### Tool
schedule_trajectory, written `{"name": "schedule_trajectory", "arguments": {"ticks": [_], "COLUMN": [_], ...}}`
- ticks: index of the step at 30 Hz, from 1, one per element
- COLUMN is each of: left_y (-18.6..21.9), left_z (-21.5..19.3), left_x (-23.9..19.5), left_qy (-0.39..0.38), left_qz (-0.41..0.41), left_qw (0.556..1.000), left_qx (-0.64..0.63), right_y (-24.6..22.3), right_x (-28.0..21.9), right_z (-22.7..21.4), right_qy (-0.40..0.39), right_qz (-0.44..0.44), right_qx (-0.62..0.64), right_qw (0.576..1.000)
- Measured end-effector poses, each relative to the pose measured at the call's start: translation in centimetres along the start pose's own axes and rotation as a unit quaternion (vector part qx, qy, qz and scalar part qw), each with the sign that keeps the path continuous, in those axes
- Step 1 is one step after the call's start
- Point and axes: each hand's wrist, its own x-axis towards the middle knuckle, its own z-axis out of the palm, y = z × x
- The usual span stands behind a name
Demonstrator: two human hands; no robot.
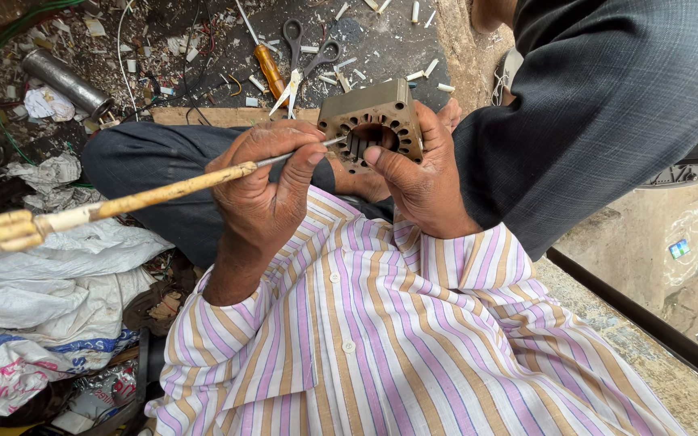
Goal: The person sits on the ground and uses scissors to trim wires inside a square metal component, then uses a wooden stick to adjust the internal parts. The person handles the component and tools throughout the clip.
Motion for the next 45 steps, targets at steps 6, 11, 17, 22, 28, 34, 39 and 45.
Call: {"name": "schedule_trajectory", "arguments": {"ticks": [6, 11, 17, 22, 28, 34, 39, 45], "left_y": [-0.2, 0.2, 0.1, 0.3, -0.3, -1.7, -3.4, -3.1], "left_z": [1.3, 1.2, 0.8, 0.6, 1.0, 0.5, 0.9, -0.6], "left_x": [-0.1, -0.1, 0.4, 0.8, 2.2, 2.3, 1.3, 1.1], "left_qy": [-0.019, 0.028, 0.008, -0.015, -0.109, -0.160, -0.047, -0.052], "left_qz": [0.031, -0.026, -0.017, -0.015, 0.039, 0.151, 0.072, -0.005], "left_qw": [0.998, 0.999, 1.000, 0.999, 0.984, 0.946, 0.996, 0.997], "left_qx": [0.048, -0.036, 0.006, 0.046, 0.136, 0.239, -0.007, -0.056], "right_y": [-0.3, -0.4, -0.4, -0.5, -0.1, 0.5, 0.3, -0.6], "right_x": [-0.2, 0.0, 0.0, 0.1, 0.0, 0.3, 0.8, 0.6], "right_z": [0.1, -0.1, 0.1, 0.4, 0.4, 0.9, 0.2, 0.5], "right_qy": [0.003, 0.007, 0.004, 0.021, 0.015, 0.104, 0.072, 0.040], "right_qz": [-0.001, 0.006, 0.002, -0.004, 0.002, 0.050, 0.065, 0.061], "right_qx": [0.018, 0.036, 0.022, -0.005, -0.004, -0.194, 0.018, 0.005], "right_qw": [1.000, 0.999, 1.000, 1.000, 1.000, 0.974, 0.995, 0.997]}}
